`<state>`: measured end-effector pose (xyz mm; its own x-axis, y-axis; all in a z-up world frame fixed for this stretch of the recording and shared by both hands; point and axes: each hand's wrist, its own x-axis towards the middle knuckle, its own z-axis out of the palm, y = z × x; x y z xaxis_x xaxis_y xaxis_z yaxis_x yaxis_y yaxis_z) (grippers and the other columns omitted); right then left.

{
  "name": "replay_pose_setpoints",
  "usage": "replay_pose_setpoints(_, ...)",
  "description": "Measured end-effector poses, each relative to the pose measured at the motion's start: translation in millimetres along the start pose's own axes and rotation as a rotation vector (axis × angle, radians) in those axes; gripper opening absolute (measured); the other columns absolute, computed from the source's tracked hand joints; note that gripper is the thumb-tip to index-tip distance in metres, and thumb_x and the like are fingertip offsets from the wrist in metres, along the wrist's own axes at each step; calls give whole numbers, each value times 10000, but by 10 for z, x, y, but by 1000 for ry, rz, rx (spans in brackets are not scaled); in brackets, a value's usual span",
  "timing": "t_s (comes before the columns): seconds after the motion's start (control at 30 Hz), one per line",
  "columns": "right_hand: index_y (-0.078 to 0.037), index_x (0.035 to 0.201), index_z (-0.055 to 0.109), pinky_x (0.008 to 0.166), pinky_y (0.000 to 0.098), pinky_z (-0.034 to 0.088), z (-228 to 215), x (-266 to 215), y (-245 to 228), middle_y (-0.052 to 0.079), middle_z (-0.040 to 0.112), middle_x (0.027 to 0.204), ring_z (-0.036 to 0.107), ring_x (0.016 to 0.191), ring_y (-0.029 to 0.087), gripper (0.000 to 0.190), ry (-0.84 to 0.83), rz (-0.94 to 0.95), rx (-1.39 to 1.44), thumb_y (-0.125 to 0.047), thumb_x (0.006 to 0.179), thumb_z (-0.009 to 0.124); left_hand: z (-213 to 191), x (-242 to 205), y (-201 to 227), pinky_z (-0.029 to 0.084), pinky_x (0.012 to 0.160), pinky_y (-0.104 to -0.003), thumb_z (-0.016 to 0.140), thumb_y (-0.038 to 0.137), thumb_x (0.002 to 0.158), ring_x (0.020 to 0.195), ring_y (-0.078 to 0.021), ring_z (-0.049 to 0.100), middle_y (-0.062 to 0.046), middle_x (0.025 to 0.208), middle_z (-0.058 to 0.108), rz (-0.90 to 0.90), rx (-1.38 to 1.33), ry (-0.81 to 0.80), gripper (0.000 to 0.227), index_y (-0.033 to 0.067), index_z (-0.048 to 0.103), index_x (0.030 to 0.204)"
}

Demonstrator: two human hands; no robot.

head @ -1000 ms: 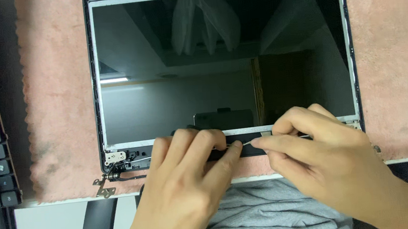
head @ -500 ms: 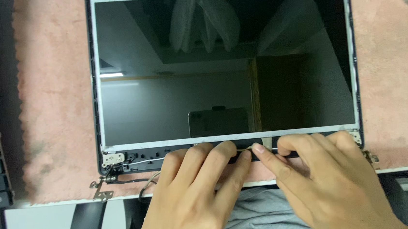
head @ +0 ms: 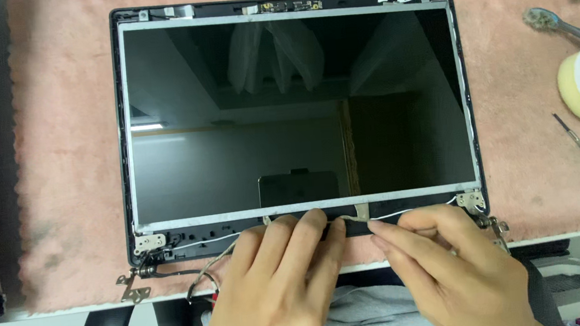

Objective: The person uses a screwdriver to remove screws from the top and side edges of a detached laptop screen bezel. They then peel back a protective film along the bottom edge and disconnect a ribbon cable from the screen assembly.

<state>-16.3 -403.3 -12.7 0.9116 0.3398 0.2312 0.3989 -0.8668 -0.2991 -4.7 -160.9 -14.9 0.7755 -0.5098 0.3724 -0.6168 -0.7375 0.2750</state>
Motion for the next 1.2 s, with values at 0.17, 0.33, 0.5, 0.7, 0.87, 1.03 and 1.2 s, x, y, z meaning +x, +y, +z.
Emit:
replay_pose_setpoints(0.17, -141, 1191, 866, 832, 281, 601, -19, 99, -156, 39, 745, 1059, 698, 803, 163, 169, 23, 25, 56, -121, 1027, 831, -8, 37, 23, 463, 761, -483, 528, 114, 1201, 974, -364, 624, -194, 1306, 675, -67, -65, -69, 287, 21, 773, 1316)
replay_pose_setpoints(0.33, -192, 1236, 781, 888, 255, 512, -24, 87, -232, -84, 683, 1051, 668, 843, 62, 264, -146, 112, 81, -39, 1026, 734, -39, 110, 0, 457, 762, -495, 539, 148, 1201, 952, -375, 617, -214, 1282, 674, -74, -114, -87, 280, 13, 765, 1296)
replay_pose_setpoints(0.5, -175, 1251, 894, 845, 391, 574, -43, 118, -375, -22, 754, 1011, 687, 831, 196, 339, -123, 210, 58, -79, 928, 862, 7, 111, -3, 418, 724, -469, 600, 124, 1185, 849, -319, 565, -131, 1171, 631, -115, -137, -44, 193, 47, 774, 1220)
replay_pose_setpoints(0.7, -271, 1215, 918, 878, 424, 550, -83, 85, -273, -54, 754, 1063, 715, 911, 170, 260, -251, 270, 128, -221, 1001, 777, -45, 102, -70, 403, 761, -476, 578, 185, 1195, 905, -309, 563, -127, 1189, 616, -148, -280, -143, 254, 78, 766, 1328)
replay_pose_setpoints(0.87, -195, 1156, 880, 821, 437, 531, -62, 88, -270, -16, 734, 1083, 689, 874, 194, 205, -182, 205, 113, -130, 1041, 723, -39, 121, -38, 424, 774, -488, 505, 234, 1217, 907, -340, 570, -154, 1231, 637, -138, -163, -172, 311, 78, 753, 1322)
replay_pose_setpoints(1.03, -177, 1080, 894, 920, 436, 514, -111, 167, -384, -14, 752, 1061, 700, 898, 192, 219, -170, 278, 129, -87, 1042, 697, -20, 90, -36, 416, 781, -478, 401, 194, 1235, 912, -343, 564, -158, 1234, 637, -104, -140, -155, 388, 19, 718, 1374)
replay_pose_setpoints(1.2, -129, 1046, 707, 1308, 288, 533, -138, 274, -211, -29, 688, 965, 741, 1004, 56, 40, -180, -12, 136, -114, 1057, 743, -81, -32, -43, 393, 701, -449, 675, 149, 1165, 828, -285, 549, -113, 1051, 599, -200, -241, -112, 290, 75, 803, 1415)
